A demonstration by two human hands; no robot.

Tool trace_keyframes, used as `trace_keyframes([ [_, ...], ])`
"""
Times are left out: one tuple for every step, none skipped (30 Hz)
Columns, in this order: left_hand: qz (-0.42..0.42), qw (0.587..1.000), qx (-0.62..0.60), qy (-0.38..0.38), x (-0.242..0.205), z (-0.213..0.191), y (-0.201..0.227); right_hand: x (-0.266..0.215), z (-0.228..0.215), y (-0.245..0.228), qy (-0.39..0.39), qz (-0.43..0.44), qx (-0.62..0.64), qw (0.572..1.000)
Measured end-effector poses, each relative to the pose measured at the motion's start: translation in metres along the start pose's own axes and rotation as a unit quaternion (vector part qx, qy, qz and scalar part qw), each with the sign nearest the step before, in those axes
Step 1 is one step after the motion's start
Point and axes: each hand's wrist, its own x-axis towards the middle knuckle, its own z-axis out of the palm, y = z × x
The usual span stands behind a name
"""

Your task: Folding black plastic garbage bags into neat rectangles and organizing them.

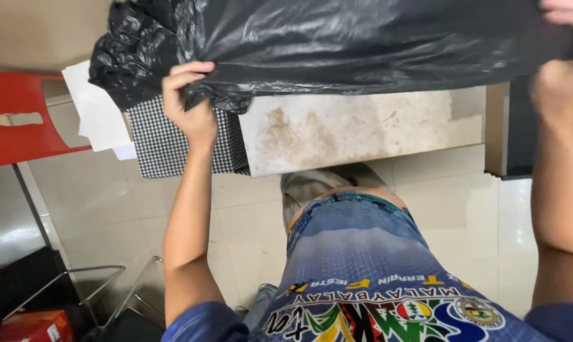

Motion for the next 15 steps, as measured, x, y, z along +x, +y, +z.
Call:
trace_keyframes([
  [-0.070,0.997,-0.025,-0.018,-0.024,-0.004,-0.012,0.003,0.026,-0.034,0.014,-0.025,0.018,0.999],
  [-0.075,0.997,-0.025,-0.019,-0.035,-0.003,-0.018,-0.001,0.032,-0.040,0.011,-0.020,0.018,1.000],
  [-0.077,0.995,0.013,-0.056,-0.043,-0.002,-0.024,-0.001,0.039,-0.044,-0.031,-0.018,-0.032,0.999],
  [-0.079,0.991,0.050,-0.093,-0.050,-0.002,-0.031,0.000,0.046,-0.048,-0.074,-0.017,-0.081,0.994],
  [-0.081,0.991,0.049,-0.093,-0.058,-0.002,-0.033,-0.012,0.051,-0.040,-0.075,-0.016,-0.082,0.994],
  [-0.108,0.985,0.061,-0.120,-0.065,-0.003,-0.035,-0.023,0.055,-0.031,-0.110,0.010,-0.090,0.990],
  [-0.134,0.977,0.075,-0.146,-0.072,-0.004,-0.037,-0.034,0.062,-0.022,-0.145,0.035,-0.096,0.984],
  [-0.134,0.977,0.076,-0.147,-0.081,-0.008,-0.040,-0.042,0.067,-0.024,-0.144,0.035,-0.096,0.984],
  [-0.142,0.967,0.104,-0.185,-0.092,-0.012,-0.041,-0.052,0.070,-0.028,-0.167,0.059,-0.099,0.979],
  [-0.149,0.954,0.131,-0.223,-0.103,-0.015,-0.043,-0.063,0.072,-0.031,-0.189,0.083,-0.103,0.973],
  [-0.153,0.954,0.130,-0.224,-0.123,-0.019,-0.051,-0.075,0.079,-0.030,-0.191,0.086,-0.102,0.972],
  [-0.220,0.930,0.150,-0.253,-0.144,-0.023,-0.059,-0.088,0.086,-0.028,-0.202,0.112,-0.099,0.968],
  [-0.286,0.901,0.168,-0.281,-0.165,-0.027,-0.067,-0.100,0.092,-0.028,-0.213,0.137,-0.096,0.963],
  [-0.290,0.899,0.166,-0.282,-0.179,-0.028,-0.070,-0.114,0.099,-0.024,-0.216,0.140,-0.096,0.962],
  [-0.262,0.896,0.169,-0.317,-0.195,-0.030,-0.073,-0.128,0.106,-0.019,-0.249,0.149,-0.084,0.953],
])
